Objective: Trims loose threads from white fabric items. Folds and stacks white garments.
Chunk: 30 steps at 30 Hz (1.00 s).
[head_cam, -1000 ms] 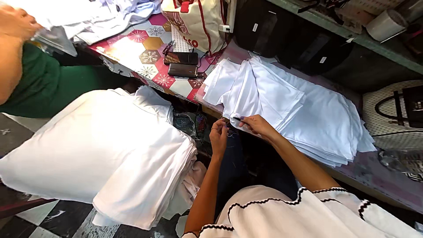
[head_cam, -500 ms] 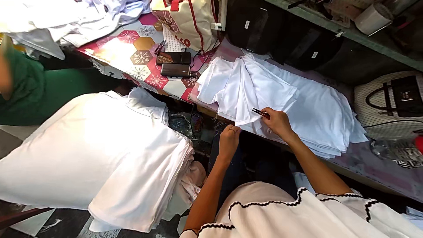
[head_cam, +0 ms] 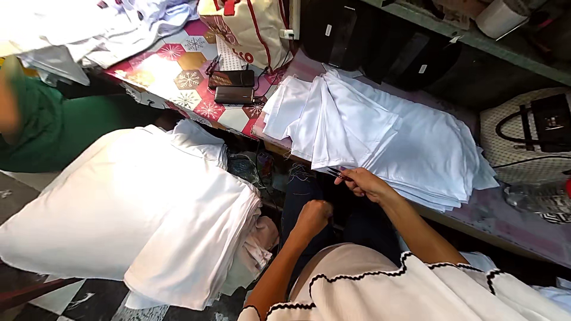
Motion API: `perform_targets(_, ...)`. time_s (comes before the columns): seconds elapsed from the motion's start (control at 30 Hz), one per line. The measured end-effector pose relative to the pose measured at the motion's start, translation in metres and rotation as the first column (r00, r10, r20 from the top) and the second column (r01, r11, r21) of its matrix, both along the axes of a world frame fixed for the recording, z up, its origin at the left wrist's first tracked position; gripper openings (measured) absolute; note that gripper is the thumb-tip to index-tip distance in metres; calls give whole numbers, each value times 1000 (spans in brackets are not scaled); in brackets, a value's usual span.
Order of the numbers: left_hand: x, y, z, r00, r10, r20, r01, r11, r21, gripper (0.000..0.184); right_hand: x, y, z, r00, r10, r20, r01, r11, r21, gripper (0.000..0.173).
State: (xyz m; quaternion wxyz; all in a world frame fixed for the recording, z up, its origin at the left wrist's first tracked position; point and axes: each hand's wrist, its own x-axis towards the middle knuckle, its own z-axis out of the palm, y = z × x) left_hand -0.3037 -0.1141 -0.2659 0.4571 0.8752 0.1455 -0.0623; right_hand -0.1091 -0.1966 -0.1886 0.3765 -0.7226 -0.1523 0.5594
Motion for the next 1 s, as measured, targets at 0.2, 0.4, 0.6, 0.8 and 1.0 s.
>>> perform_targets(0.2,-13,32,23,904,363,-225,-329,928,175,30,-7,8,0,921,-110,374,28,976,216,32)
perform_targets(0.4,66,36,3,883,437,169,-465,861,205,25,-20,35,-31,658,85,748,-162,986,31,30)
perform_targets(0.6,52,33,4,861,492,132,-508,844,172,25,-16,40,-56,339,-4,941,-238,967,90,26)
perform_targets(0.8,52,98,-51,617,413,670,-712,656,250,26,55,-5,22,318,-338,886,34,938,345,29)
perform_targets(1.0,43,135,-50,667,142,731,-526,785,327,16,74,-31,66,183,-514,838,209,853,478,28)
